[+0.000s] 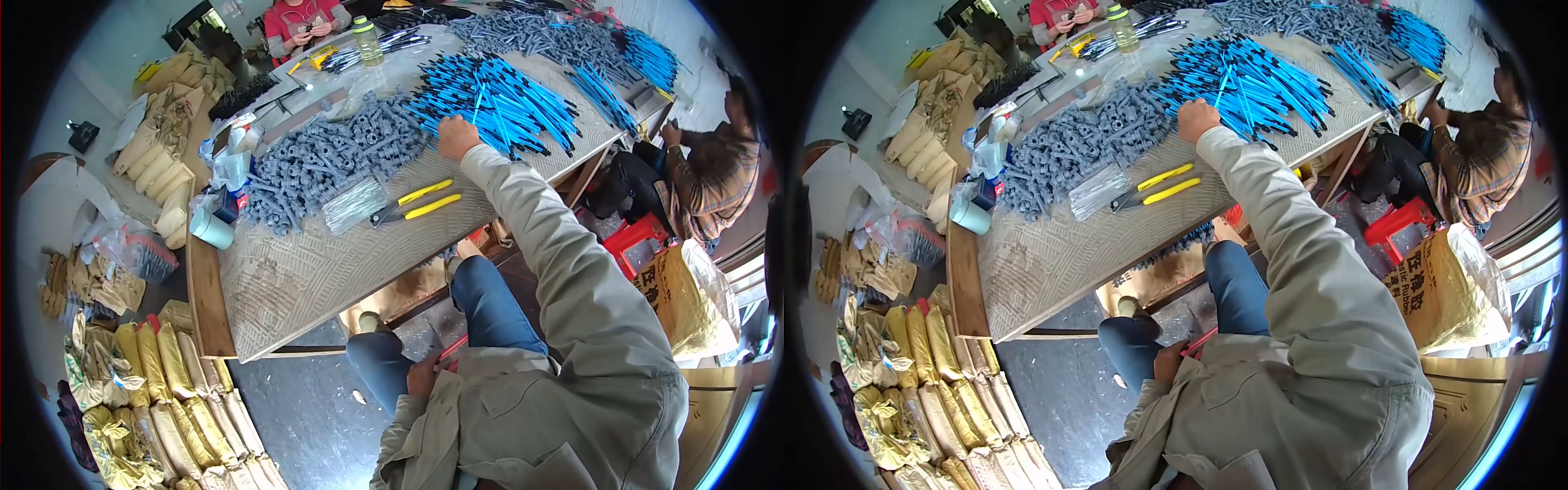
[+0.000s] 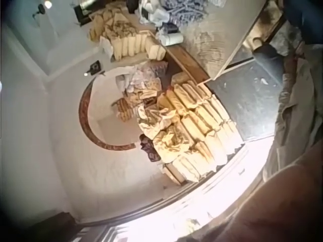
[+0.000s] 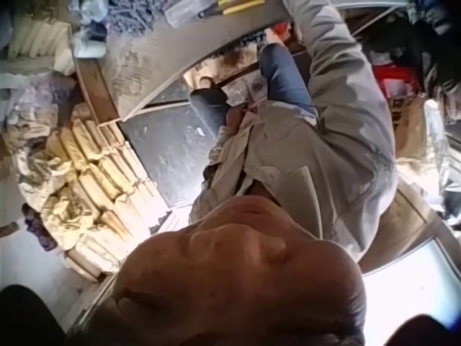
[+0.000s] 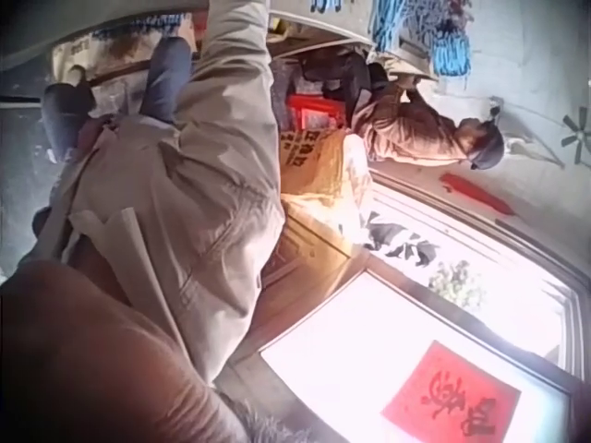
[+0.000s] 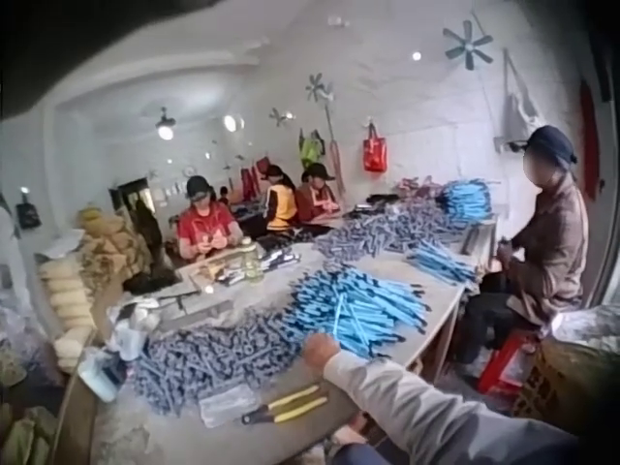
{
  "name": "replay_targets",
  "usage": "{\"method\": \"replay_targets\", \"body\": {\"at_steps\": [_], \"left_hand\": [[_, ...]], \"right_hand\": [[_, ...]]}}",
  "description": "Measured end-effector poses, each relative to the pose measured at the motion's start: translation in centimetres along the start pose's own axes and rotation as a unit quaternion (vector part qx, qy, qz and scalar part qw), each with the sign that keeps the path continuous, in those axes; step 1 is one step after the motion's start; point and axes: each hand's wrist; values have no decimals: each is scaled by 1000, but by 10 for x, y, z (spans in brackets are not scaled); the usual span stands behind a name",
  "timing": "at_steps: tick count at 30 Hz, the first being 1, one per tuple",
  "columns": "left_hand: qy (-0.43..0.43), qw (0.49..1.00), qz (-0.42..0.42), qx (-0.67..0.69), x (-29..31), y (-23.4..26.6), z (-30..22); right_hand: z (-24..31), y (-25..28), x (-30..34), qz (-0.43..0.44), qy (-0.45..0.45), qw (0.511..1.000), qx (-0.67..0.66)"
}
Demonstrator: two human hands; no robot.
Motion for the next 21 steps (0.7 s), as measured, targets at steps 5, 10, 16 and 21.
{"method": "replay_targets", "body": {"at_steps": [5,10,16,21], "left_hand": [[13,998,-8,55,-7,1,-1],[35,997,15,63,-9,0,-3],[29,997,15,65,-12,-2,-3],[30,997,4,76,-14,-5,-2]], "right_hand": [[28,38,0,16,43,999,27],[-2,40,-3,-3,52,999,15],[-33,16,-4,-29,124,987,-97],[-8,40,-11,-54,134,989,-20]]}}
Point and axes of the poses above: each hand's wrist, its own x-axis away from the middle knuckle, its own y-axis out of the back of the hand, z = x × y, and after that the axes turned 7 degrees about y, right-handed
